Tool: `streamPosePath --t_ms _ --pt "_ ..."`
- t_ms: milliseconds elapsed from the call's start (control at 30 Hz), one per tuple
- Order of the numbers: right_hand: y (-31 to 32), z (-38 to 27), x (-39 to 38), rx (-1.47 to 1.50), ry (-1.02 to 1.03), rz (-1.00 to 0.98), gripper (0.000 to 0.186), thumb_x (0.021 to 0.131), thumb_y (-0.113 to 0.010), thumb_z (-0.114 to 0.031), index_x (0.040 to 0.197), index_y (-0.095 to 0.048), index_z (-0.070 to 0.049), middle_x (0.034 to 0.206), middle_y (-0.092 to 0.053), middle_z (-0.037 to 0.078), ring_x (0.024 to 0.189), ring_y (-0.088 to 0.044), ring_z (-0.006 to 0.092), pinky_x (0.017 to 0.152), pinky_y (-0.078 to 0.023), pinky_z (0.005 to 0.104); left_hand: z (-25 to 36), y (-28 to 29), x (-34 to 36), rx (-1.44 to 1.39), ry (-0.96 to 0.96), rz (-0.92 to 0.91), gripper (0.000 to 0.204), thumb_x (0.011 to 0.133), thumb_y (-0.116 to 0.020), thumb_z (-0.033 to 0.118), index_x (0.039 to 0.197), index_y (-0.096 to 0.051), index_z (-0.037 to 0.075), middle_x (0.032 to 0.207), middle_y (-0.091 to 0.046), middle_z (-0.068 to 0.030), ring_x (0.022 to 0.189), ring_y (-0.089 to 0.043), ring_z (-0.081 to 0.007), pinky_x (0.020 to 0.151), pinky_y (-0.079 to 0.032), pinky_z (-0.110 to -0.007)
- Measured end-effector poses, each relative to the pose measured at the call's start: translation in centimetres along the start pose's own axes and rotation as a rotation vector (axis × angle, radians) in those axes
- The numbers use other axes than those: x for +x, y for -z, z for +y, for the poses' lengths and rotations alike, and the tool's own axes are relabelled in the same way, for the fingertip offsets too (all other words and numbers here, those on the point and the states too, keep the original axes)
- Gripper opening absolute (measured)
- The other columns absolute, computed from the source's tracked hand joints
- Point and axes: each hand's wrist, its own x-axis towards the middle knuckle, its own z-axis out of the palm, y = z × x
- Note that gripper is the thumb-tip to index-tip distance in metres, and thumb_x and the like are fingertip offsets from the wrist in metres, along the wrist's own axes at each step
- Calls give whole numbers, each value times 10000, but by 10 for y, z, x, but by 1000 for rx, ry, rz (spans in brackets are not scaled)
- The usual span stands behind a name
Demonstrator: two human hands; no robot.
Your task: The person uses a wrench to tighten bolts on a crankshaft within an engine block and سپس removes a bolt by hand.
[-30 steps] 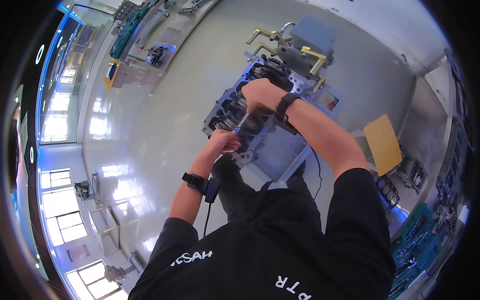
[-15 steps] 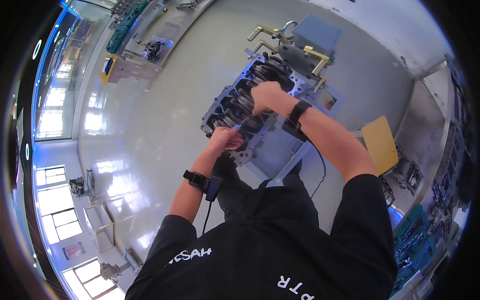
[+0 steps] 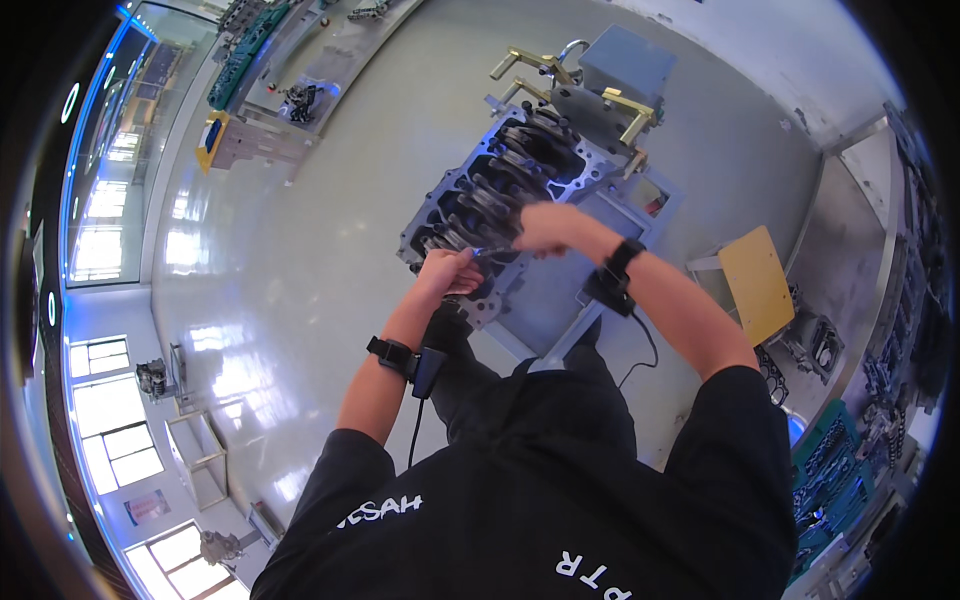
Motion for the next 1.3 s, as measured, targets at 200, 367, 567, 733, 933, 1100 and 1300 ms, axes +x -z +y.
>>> streamPosePath --t_ms 200,367,567,733,933,1100,1300 --pt "-159 -26 -13 1057 78 -130 316 910 -517 -237 753 -617 18 655 -629 86 587 -642 199 565 -534 333 1 -1 0 121 -14 89 371 894 -543 265 882 -600 -102 741 -661 -183 587 -653 -227 539 -542 -284" --pt "-192 -111 29 1834 33 -241 128 921 -504 -111 971 -572 -15 892 -643 102 741 -660 240 721 -546 364 20 -6 -9 419 -112 110 313 868 -574 212 794 -627 -87 671 -668 -124 543 -652 -181 521 -540 -300" --pt "-188 -104 1 1671 215 -339 146 911 -520 -134 950 -587 -9 790 -648 87 703 -653 206 705 -530 313 10 25 -27 152 -75 52 313 880 -583 244 880 -582 -69 765 -656 -162 642 -668 -226 595 -559 -315" --pt "-142 -14 -19 866 211 -43 198 876 -562 -162 885 -658 12 612 -604 67 605 -610 149 570 -477 275 -6 33 -24 -46 -99 -41 309 893 -574 244 960 -563 -58 841 -655 -179 714 -674 -235 634 -563 -316" --pt "-29 31 -2 248 243 272 241 704 -703 -255 718 -704 -15 633 -653 99 508 -597 157 510 -476 290 -5 7 -19 28 -75 -44 304 891 -568 232 961 -597 -63 823 -663 -159 658 -657 -187 596 -550 -273" --pt "17 23 27 232 213 174 239 675 -742 -252 670 -693 -18 579 -619 65 471 -560 149 462 -434 291 -3 2 -6 31 -54 20 292 897 -558 234 897 -620 -52 749 -666 -124 586 -630 -148 534 -522 -242" --pt "22 25 37 203 76 8 262 719 -701 -290 658 -683 -36 564 -592 50 456 -532 155 420 -401 284 -4 -1 -6 -36 -60 47 266 885 -546 205 830 -622 -44 704 -664 -136 545 -636 -162 487 -516 -254"
